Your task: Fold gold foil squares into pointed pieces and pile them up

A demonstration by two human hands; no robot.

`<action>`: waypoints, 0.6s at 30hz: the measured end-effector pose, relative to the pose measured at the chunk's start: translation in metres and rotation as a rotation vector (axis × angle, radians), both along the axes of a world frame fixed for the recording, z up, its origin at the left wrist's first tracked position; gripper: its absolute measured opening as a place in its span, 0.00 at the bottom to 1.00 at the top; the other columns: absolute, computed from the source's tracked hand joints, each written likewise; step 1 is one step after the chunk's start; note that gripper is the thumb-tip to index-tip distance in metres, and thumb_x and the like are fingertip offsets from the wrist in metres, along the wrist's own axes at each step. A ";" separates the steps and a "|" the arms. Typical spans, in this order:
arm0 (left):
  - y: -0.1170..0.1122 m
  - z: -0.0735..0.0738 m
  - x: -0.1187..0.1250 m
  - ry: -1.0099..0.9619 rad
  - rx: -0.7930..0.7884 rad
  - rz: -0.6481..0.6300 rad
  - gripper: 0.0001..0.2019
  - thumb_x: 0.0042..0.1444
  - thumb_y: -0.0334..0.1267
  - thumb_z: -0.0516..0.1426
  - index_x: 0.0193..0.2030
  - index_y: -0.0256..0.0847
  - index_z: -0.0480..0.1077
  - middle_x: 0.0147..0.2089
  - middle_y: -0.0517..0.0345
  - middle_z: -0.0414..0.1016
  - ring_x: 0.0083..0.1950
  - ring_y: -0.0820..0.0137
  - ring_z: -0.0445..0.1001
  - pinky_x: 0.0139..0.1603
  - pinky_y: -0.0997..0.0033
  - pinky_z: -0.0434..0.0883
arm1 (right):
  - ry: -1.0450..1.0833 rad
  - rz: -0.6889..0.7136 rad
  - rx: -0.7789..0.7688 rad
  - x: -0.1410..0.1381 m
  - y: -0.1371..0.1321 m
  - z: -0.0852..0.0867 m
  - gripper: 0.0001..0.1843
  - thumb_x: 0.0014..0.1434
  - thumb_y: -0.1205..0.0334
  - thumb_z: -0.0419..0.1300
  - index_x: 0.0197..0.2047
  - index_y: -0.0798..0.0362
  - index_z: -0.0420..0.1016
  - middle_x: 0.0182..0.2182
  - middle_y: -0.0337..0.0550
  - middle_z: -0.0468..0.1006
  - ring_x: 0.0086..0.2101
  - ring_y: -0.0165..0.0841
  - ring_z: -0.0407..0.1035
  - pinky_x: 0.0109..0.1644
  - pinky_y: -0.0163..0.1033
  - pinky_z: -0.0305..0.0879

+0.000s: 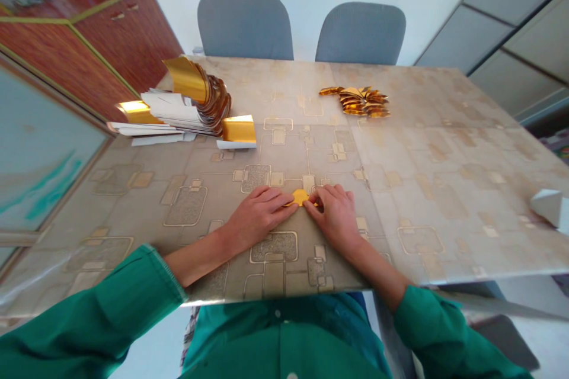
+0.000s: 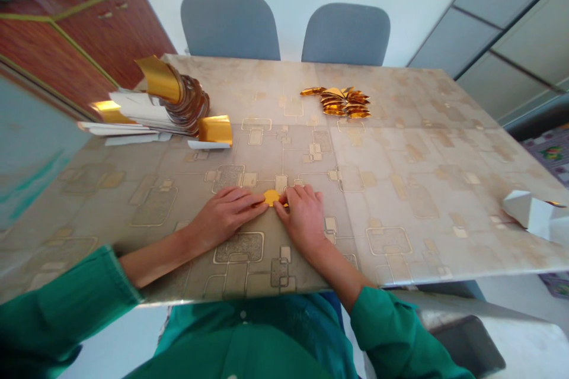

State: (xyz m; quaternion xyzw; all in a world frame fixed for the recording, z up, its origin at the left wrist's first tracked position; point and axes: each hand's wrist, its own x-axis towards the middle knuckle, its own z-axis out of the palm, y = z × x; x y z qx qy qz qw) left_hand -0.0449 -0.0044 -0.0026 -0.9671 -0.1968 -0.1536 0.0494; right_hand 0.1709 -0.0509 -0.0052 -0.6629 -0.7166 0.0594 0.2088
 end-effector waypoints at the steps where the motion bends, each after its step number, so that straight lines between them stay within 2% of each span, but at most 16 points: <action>1: 0.000 0.001 -0.001 0.003 -0.004 0.012 0.15 0.68 0.30 0.51 0.58 0.43 0.69 0.56 0.55 0.75 0.53 0.64 0.71 0.56 0.61 0.64 | 0.010 -0.001 0.013 0.002 -0.001 -0.001 0.11 0.64 0.57 0.60 0.30 0.50 0.72 0.31 0.41 0.77 0.36 0.37 0.65 0.39 0.42 0.47; 6: -0.003 -0.001 -0.013 -0.008 -0.041 0.033 0.16 0.68 0.31 0.52 0.60 0.43 0.69 0.60 0.56 0.74 0.56 0.64 0.70 0.60 0.59 0.61 | 0.048 -0.026 0.052 0.009 -0.005 -0.001 0.14 0.65 0.55 0.59 0.29 0.50 0.73 0.29 0.42 0.77 0.34 0.37 0.64 0.38 0.42 0.46; 13: -0.006 -0.004 -0.023 -0.035 -0.076 0.084 0.15 0.69 0.32 0.50 0.58 0.43 0.71 0.61 0.57 0.74 0.60 0.61 0.68 0.62 0.53 0.60 | 0.015 -0.049 -0.064 0.011 -0.004 0.006 0.11 0.62 0.57 0.63 0.29 0.50 0.74 0.30 0.40 0.77 0.36 0.38 0.65 0.38 0.41 0.46; 17: -0.003 0.001 -0.011 -0.061 -0.047 0.025 0.13 0.68 0.31 0.50 0.53 0.39 0.74 0.60 0.54 0.74 0.57 0.62 0.70 0.59 0.57 0.65 | -0.045 0.081 -0.007 0.011 -0.001 0.007 0.04 0.64 0.61 0.60 0.39 0.50 0.76 0.34 0.42 0.78 0.37 0.38 0.64 0.38 0.41 0.46; 18: -0.002 0.002 -0.006 -0.072 -0.035 0.020 0.13 0.67 0.29 0.49 0.51 0.38 0.74 0.59 0.54 0.75 0.56 0.63 0.71 0.59 0.58 0.66 | -0.073 0.123 0.022 0.011 0.001 0.007 0.06 0.65 0.62 0.59 0.42 0.49 0.77 0.35 0.42 0.78 0.37 0.38 0.64 0.38 0.42 0.46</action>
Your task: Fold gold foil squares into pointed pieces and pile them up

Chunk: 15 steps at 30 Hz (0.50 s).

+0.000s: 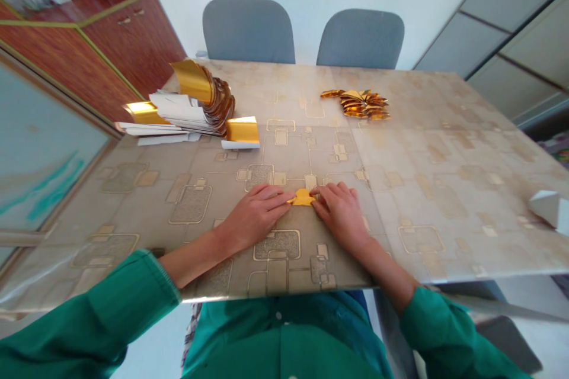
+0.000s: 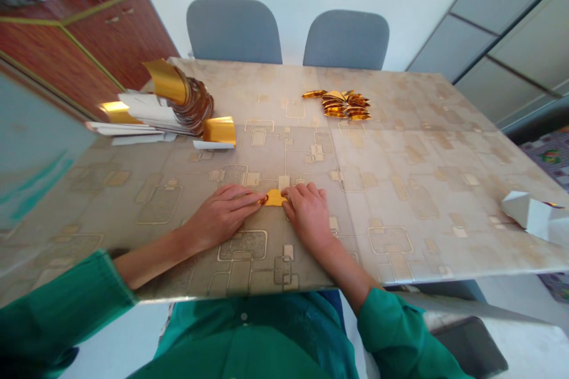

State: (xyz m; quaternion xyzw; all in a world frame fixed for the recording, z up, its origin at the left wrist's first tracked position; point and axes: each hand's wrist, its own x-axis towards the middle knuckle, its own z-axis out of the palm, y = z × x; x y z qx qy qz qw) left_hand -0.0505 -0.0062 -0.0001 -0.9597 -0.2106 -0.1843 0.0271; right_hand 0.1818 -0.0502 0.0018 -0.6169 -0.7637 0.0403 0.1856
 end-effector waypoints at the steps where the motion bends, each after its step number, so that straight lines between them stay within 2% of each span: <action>1: 0.002 0.001 0.005 -0.007 0.005 0.002 0.13 0.67 0.28 0.49 0.49 0.37 0.75 0.58 0.53 0.75 0.56 0.63 0.71 0.58 0.59 0.67 | -0.033 0.038 0.028 0.000 0.001 0.000 0.07 0.66 0.62 0.57 0.45 0.49 0.77 0.35 0.43 0.78 0.38 0.38 0.63 0.38 0.42 0.46; 6: 0.011 -0.002 0.023 0.012 -0.008 -0.002 0.09 0.64 0.28 0.51 0.40 0.37 0.73 0.53 0.51 0.78 0.51 0.62 0.73 0.53 0.60 0.69 | -0.206 0.109 0.104 -0.001 0.004 0.001 0.10 0.69 0.59 0.55 0.43 0.47 0.79 0.31 0.43 0.76 0.37 0.38 0.61 0.38 0.44 0.45; 8: 0.013 -0.004 0.022 0.027 -0.006 0.011 0.08 0.64 0.28 0.53 0.40 0.38 0.73 0.52 0.53 0.79 0.50 0.63 0.73 0.55 0.58 0.67 | -0.254 0.116 0.111 -0.001 0.003 0.001 0.08 0.68 0.59 0.57 0.44 0.46 0.79 0.31 0.43 0.76 0.37 0.39 0.61 0.38 0.45 0.45; 10: 0.013 -0.006 0.018 0.039 0.009 0.025 0.08 0.65 0.29 0.54 0.45 0.40 0.73 0.53 0.55 0.79 0.50 0.64 0.73 0.60 0.56 0.63 | -0.283 0.132 0.116 0.000 0.001 0.000 0.08 0.67 0.59 0.58 0.46 0.46 0.78 0.32 0.43 0.76 0.38 0.39 0.60 0.39 0.45 0.45; 13: 0.013 -0.006 0.010 0.055 0.034 0.023 0.15 0.66 0.30 0.54 0.57 0.45 0.70 0.57 0.57 0.77 0.51 0.65 0.73 0.66 0.52 0.56 | -0.293 0.158 0.136 0.004 -0.001 -0.002 0.11 0.67 0.59 0.58 0.50 0.47 0.77 0.33 0.44 0.76 0.38 0.39 0.60 0.39 0.45 0.45; 15: 0.013 -0.006 0.006 0.069 0.033 0.014 0.18 0.67 0.30 0.53 0.61 0.47 0.67 0.58 0.58 0.76 0.53 0.64 0.73 0.67 0.50 0.53 | -0.274 0.162 0.153 0.008 -0.002 -0.003 0.11 0.67 0.58 0.58 0.50 0.46 0.77 0.33 0.43 0.76 0.38 0.39 0.59 0.40 0.45 0.46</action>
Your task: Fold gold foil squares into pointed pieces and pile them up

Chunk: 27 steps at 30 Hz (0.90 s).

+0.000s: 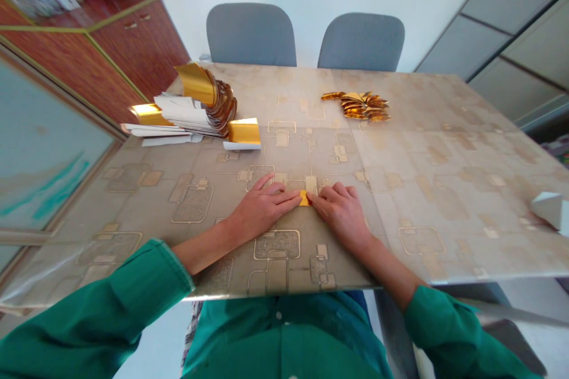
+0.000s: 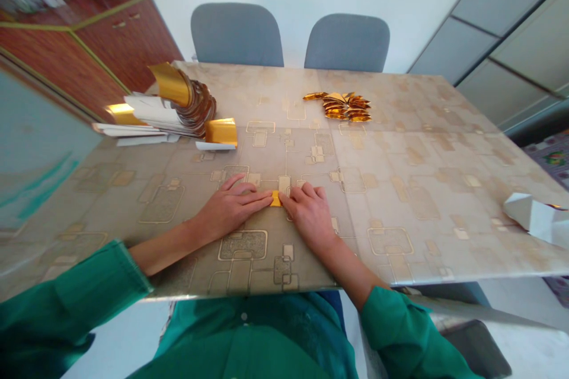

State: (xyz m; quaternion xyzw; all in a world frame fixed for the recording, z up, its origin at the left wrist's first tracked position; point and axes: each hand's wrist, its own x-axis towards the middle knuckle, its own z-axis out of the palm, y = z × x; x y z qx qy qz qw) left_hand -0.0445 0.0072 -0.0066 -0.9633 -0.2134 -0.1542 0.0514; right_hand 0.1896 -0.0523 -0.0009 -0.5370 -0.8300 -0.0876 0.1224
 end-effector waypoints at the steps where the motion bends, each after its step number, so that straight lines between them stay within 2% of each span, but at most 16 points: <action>1: 0.001 0.000 -0.002 0.007 -0.006 -0.003 0.18 0.67 0.30 0.53 0.62 0.47 0.67 0.58 0.58 0.76 0.54 0.64 0.72 0.68 0.49 0.52 | 0.013 0.004 0.004 0.002 0.000 0.000 0.11 0.67 0.58 0.58 0.50 0.45 0.78 0.33 0.43 0.76 0.38 0.38 0.59 0.40 0.45 0.46; 5: 0.004 -0.002 -0.004 0.009 -0.040 0.012 0.17 0.68 0.33 0.53 0.61 0.49 0.69 0.58 0.59 0.76 0.59 0.61 0.71 0.69 0.45 0.49 | 0.030 0.025 -0.001 0.010 -0.003 0.003 0.10 0.67 0.58 0.59 0.50 0.44 0.78 0.34 0.42 0.77 0.38 0.38 0.59 0.41 0.45 0.47; 11: -0.001 -0.004 -0.001 -0.026 -0.049 0.031 0.15 0.69 0.38 0.52 0.59 0.49 0.71 0.57 0.56 0.77 0.60 0.62 0.71 0.71 0.43 0.47 | 0.012 0.051 -0.026 0.010 -0.004 0.006 0.11 0.66 0.59 0.59 0.51 0.46 0.78 0.34 0.43 0.77 0.38 0.38 0.60 0.41 0.45 0.48; 15: -0.009 -0.001 -0.002 0.021 -0.077 0.005 0.22 0.67 0.49 0.54 0.65 0.49 0.65 0.64 0.54 0.71 0.66 0.57 0.66 0.72 0.40 0.43 | -0.004 0.076 -0.024 0.006 -0.003 0.005 0.11 0.68 0.61 0.57 0.50 0.49 0.77 0.36 0.45 0.78 0.39 0.39 0.61 0.43 0.45 0.50; 18: -0.011 -0.001 -0.005 0.056 -0.100 0.002 0.25 0.66 0.52 0.54 0.66 0.50 0.63 0.66 0.53 0.67 0.68 0.55 0.63 0.72 0.39 0.41 | 0.001 0.109 -0.012 0.010 -0.003 0.004 0.12 0.68 0.61 0.56 0.51 0.50 0.77 0.37 0.44 0.78 0.39 0.38 0.62 0.44 0.45 0.51; 22: -0.006 -0.003 -0.010 0.063 -0.112 0.000 0.23 0.67 0.51 0.53 0.66 0.52 0.62 0.67 0.56 0.67 0.70 0.56 0.61 0.72 0.39 0.40 | 0.021 0.149 0.019 0.019 -0.005 0.002 0.13 0.69 0.61 0.55 0.53 0.50 0.76 0.36 0.44 0.78 0.39 0.38 0.62 0.46 0.45 0.51; 27: 0.005 -0.004 -0.010 -0.024 -0.081 -0.048 0.14 0.68 0.44 0.54 0.58 0.52 0.71 0.58 0.62 0.76 0.64 0.61 0.68 0.72 0.42 0.43 | 0.067 0.178 0.015 0.020 -0.006 0.003 0.13 0.70 0.62 0.53 0.50 0.50 0.77 0.36 0.43 0.78 0.39 0.36 0.63 0.47 0.43 0.52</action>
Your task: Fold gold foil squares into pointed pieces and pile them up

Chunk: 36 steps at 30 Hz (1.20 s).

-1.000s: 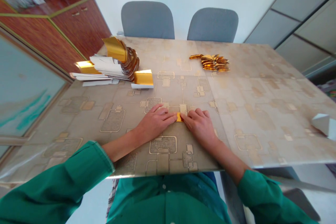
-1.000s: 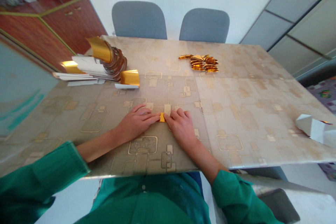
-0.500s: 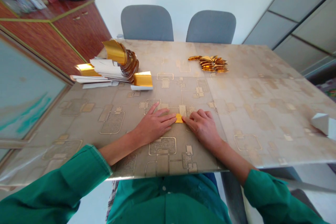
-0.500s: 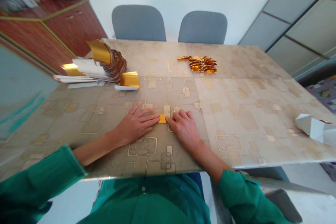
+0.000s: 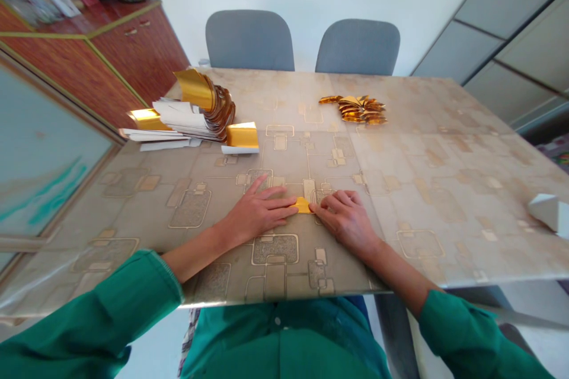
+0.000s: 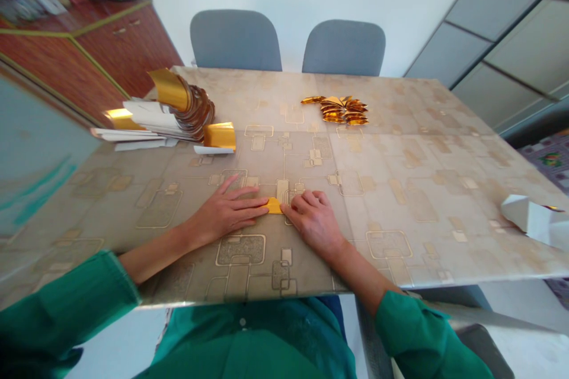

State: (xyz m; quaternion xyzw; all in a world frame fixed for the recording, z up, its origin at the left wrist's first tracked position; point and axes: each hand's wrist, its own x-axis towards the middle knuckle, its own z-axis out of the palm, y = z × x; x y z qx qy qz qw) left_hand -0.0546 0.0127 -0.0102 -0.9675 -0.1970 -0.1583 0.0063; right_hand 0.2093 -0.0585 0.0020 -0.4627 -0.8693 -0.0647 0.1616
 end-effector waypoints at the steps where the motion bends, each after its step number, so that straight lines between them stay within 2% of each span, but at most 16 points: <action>1: 0.002 0.001 0.001 -0.024 0.008 -0.003 0.13 0.68 0.44 0.54 0.57 0.51 0.72 0.55 0.61 0.78 0.62 0.62 0.70 0.72 0.43 0.46 | 0.012 -0.002 -0.014 -0.002 0.001 0.002 0.12 0.70 0.62 0.53 0.47 0.50 0.78 0.35 0.43 0.78 0.39 0.36 0.63 0.46 0.43 0.52; 5: 0.010 0.007 0.008 -0.091 0.086 -0.045 0.10 0.69 0.36 0.53 0.50 0.44 0.74 0.46 0.58 0.82 0.51 0.67 0.77 0.68 0.50 0.59 | -0.013 -0.022 -0.088 -0.015 0.015 0.015 0.14 0.68 0.56 0.54 0.35 0.52 0.77 0.31 0.44 0.76 0.37 0.37 0.63 0.44 0.43 0.51; 7: 0.014 0.010 0.012 -0.113 0.142 -0.064 0.11 0.69 0.31 0.50 0.48 0.42 0.75 0.46 0.57 0.82 0.48 0.69 0.78 0.65 0.54 0.65 | -0.031 -0.008 -0.102 -0.022 0.026 0.021 0.15 0.66 0.51 0.57 0.35 0.53 0.76 0.32 0.45 0.76 0.37 0.38 0.63 0.41 0.42 0.51; 9: 0.019 0.013 0.017 -0.144 0.178 -0.028 0.12 0.68 0.30 0.50 0.47 0.40 0.75 0.45 0.56 0.82 0.47 0.69 0.78 0.62 0.58 0.68 | -0.019 -0.005 -0.119 -0.026 0.038 0.024 0.12 0.65 0.53 0.58 0.38 0.53 0.76 0.33 0.45 0.76 0.37 0.37 0.64 0.39 0.41 0.52; 11: 0.024 0.016 0.023 -0.196 0.168 0.041 0.12 0.67 0.29 0.50 0.45 0.39 0.75 0.43 0.54 0.82 0.44 0.69 0.78 0.59 0.59 0.70 | 0.029 -0.017 -0.139 -0.028 0.050 0.024 0.11 0.66 0.58 0.57 0.36 0.54 0.76 0.32 0.45 0.76 0.35 0.35 0.64 0.38 0.40 0.53; 14: 0.026 0.020 0.033 -0.346 -0.007 0.144 0.10 0.65 0.31 0.53 0.42 0.38 0.76 0.38 0.53 0.81 0.41 0.66 0.78 0.51 0.62 0.73 | 0.243 -0.026 -0.182 -0.026 0.062 0.020 0.12 0.66 0.62 0.57 0.32 0.54 0.76 0.28 0.42 0.74 0.32 0.32 0.64 0.37 0.37 0.55; 18: 0.022 0.017 0.037 -0.572 -0.545 0.233 0.07 0.61 0.35 0.58 0.42 0.38 0.77 0.37 0.55 0.81 0.36 0.70 0.78 0.38 0.72 0.74 | 0.632 -0.011 -0.346 -0.021 0.063 0.009 0.08 0.62 0.65 0.61 0.31 0.52 0.79 0.24 0.37 0.74 0.28 0.29 0.65 0.34 0.34 0.57; 20: 0.022 0.014 0.036 -0.641 -0.768 0.266 0.06 0.59 0.36 0.60 0.40 0.38 0.78 0.36 0.56 0.82 0.35 0.70 0.79 0.37 0.74 0.74 | 0.774 -0.004 -0.456 -0.019 0.062 0.006 0.06 0.60 0.63 0.63 0.32 0.51 0.80 0.25 0.37 0.75 0.27 0.28 0.66 0.33 0.33 0.58; 24: 0.024 0.012 0.032 -0.713 -1.018 0.285 0.09 0.57 0.41 0.62 0.38 0.38 0.80 0.35 0.56 0.83 0.36 0.69 0.79 0.38 0.73 0.73 | 0.964 0.020 -0.662 -0.015 0.061 0.001 0.08 0.58 0.56 0.64 0.33 0.51 0.80 0.28 0.38 0.78 0.30 0.29 0.70 0.35 0.34 0.62; 28: 0.025 0.011 0.031 -0.722 -1.140 0.283 0.13 0.58 0.45 0.60 0.38 0.39 0.80 0.33 0.55 0.82 0.34 0.69 0.78 0.37 0.73 0.73 | 1.062 0.029 -0.761 -0.010 0.062 -0.001 0.11 0.57 0.53 0.65 0.34 0.52 0.81 0.29 0.39 0.80 0.31 0.29 0.71 0.36 0.35 0.63; 32: 0.024 0.008 0.033 -0.755 -1.114 0.335 0.14 0.58 0.47 0.59 0.37 0.38 0.80 0.32 0.55 0.81 0.33 0.70 0.77 0.33 0.74 0.71 | 1.083 0.014 -0.804 -0.008 0.063 -0.001 0.10 0.55 0.53 0.67 0.33 0.52 0.81 0.28 0.38 0.79 0.28 0.29 0.70 0.34 0.34 0.63; 36: 0.017 0.008 0.039 -0.830 -1.078 0.397 0.13 0.60 0.46 0.58 0.40 0.38 0.77 0.32 0.56 0.80 0.32 0.71 0.76 0.33 0.74 0.71 | 1.066 -0.042 -0.661 -0.015 0.062 -0.003 0.08 0.56 0.56 0.65 0.33 0.52 0.81 0.28 0.38 0.78 0.29 0.29 0.69 0.33 0.35 0.62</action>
